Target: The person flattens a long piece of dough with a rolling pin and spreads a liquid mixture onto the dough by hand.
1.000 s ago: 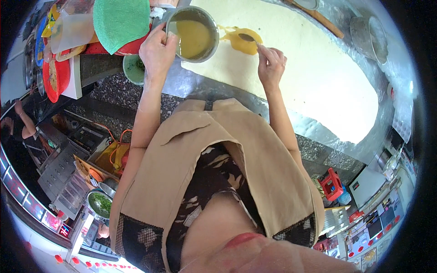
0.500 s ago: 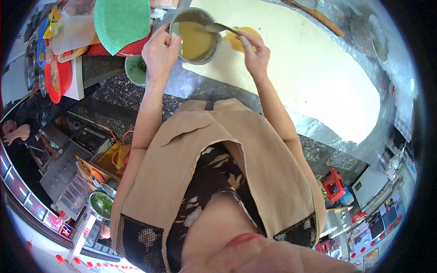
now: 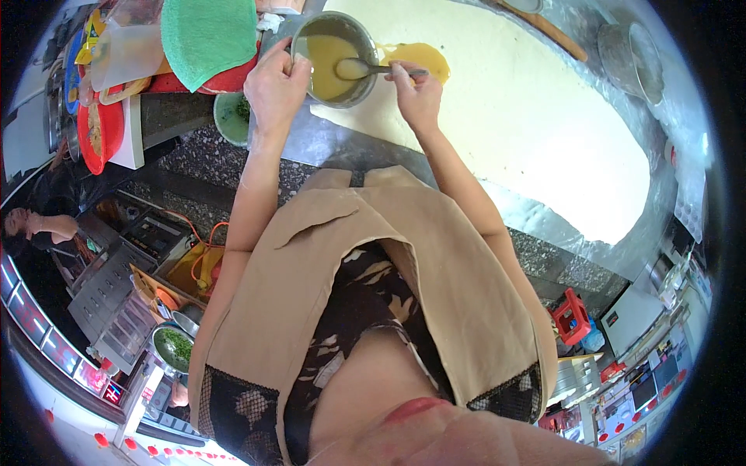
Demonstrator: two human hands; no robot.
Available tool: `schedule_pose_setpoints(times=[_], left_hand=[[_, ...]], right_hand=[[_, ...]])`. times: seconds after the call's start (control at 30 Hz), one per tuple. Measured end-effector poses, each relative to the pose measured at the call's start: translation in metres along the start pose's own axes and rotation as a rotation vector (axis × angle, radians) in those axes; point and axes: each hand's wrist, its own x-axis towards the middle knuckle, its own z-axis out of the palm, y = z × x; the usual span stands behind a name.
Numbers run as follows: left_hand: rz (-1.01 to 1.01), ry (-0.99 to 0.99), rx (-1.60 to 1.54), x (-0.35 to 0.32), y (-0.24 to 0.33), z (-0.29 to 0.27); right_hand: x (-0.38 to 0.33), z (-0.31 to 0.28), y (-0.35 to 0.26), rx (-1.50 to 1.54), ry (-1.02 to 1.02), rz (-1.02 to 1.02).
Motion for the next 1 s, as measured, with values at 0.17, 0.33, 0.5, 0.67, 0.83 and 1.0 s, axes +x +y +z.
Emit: schedule_pose_setpoints(times=[0.17, 0.33, 0.5, 0.67, 0.83, 1.0], left_hand=[[-0.050, -0.017, -0.010, -0.001, 0.002, -0.005], [-0.019, 0.038, -0.057, -0.004, -0.007, -0.010], [-0.100, 0.055, -0.100, -0.012, -0.016, -0.014], [-0.119, 0.037, -0.114, -0.024, -0.030, -0.018], [-0.136, -0.016, -0.102, -0.022, -0.020, -0.028], [0.004, 0.007, -0.189, -0.024, -0.030, -0.032]], right_hand=[[-0.003, -0.016, 0.003, 0.395, -0.009, 0.288], [-0.015, -0.046, 0.011, 0.326, 0.110, 0.210], [-0.033, -0.065, 0.021, -0.177, 0.334, -0.139], [-0.049, -0.065, 0.015, -0.680, 0.338, -0.699], [-0.067, -0.059, 0.018, -0.748, 0.445, -0.643], [-0.084, -0.050, 0.014, -0.710, 0.588, -0.532]])
